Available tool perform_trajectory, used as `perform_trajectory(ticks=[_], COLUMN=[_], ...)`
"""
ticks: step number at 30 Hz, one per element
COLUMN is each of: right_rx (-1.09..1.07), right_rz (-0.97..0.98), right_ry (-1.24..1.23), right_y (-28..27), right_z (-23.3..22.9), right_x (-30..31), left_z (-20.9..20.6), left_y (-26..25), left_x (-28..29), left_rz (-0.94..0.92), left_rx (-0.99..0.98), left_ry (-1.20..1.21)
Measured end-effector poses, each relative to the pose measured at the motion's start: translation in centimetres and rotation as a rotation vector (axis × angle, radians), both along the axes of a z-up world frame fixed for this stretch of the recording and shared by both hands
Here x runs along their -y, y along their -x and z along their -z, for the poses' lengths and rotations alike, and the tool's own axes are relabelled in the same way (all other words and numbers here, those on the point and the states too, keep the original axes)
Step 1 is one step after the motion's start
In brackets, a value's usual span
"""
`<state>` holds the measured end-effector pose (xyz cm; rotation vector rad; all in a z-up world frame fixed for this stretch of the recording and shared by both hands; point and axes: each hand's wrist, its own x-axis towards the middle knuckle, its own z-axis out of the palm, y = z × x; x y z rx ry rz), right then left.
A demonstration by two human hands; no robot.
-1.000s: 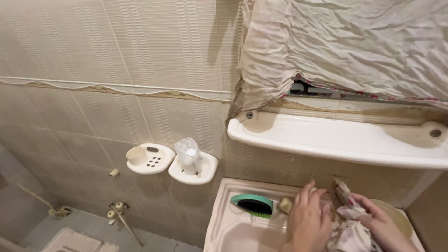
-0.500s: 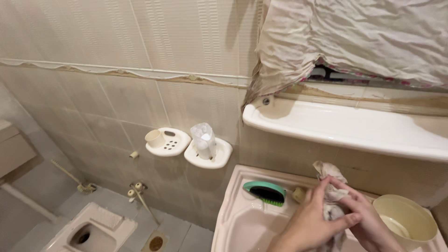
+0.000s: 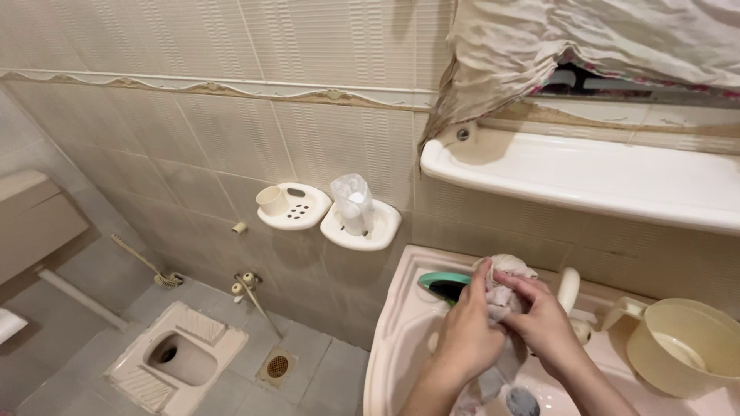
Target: The person cleans a bathroom sink and surrounding fixtures using a cloth and a yellow plastic jug. They wipe the sink basin, faucet, and wall-mounted soap dishes, then rinse the cloth under running water and wring it out before continuing to wipe the surfaces.
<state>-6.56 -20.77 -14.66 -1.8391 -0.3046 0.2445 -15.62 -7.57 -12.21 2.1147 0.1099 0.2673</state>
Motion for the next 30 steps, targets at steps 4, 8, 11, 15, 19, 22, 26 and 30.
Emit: perform_trajectory(ticks=[4, 8, 11, 15, 19, 22, 26, 30], right_rx=[0.134, 0.033, 0.340, 0.576, 0.595, 0.556, 0.631, 0.736], right_rz=[0.002, 0.028, 0.137, 0.354, 0.366, 0.287, 0.279, 0.364], right_ry=[0.006, -0.070, 0.010, 0.412, 0.595, 0.592, 0.534, 0.551], right_y=[-0.7, 0.1, 1.5, 3.3, 3.7, 2.8, 1.8, 0.5], right_z=[3.0, 2.7, 0.0, -2.4, -0.2, 2.4, 4.6, 4.8], right_x=[-1.3, -1.2, -0.2, 2.9, 5.8, 5.6, 4.4, 3.8], left_z=[0.3, 0.2, -0.1, -0.7, -0.2, 1.8, 4.4, 4.7], left_y=[-0.2, -0.5, -1.2, -1.8, -2.0, -1.6, -1.8, -1.5], left_x=[-0.8, -1.1, 0.0, 1.9, 3.2, 3.9, 4.9, 5.5], left_rz=[0.045, 0.085, 0.174, 0.359, 0.450, 0.491, 0.353, 0.278], left_rx=[-0.142, -0.071, 0.251, 0.258, -0.030, -0.059, -0.023, 0.018], left_ry=[-0.007, 0.082, 0.109, 0.129, 0.130, 0.211, 0.406, 0.382])
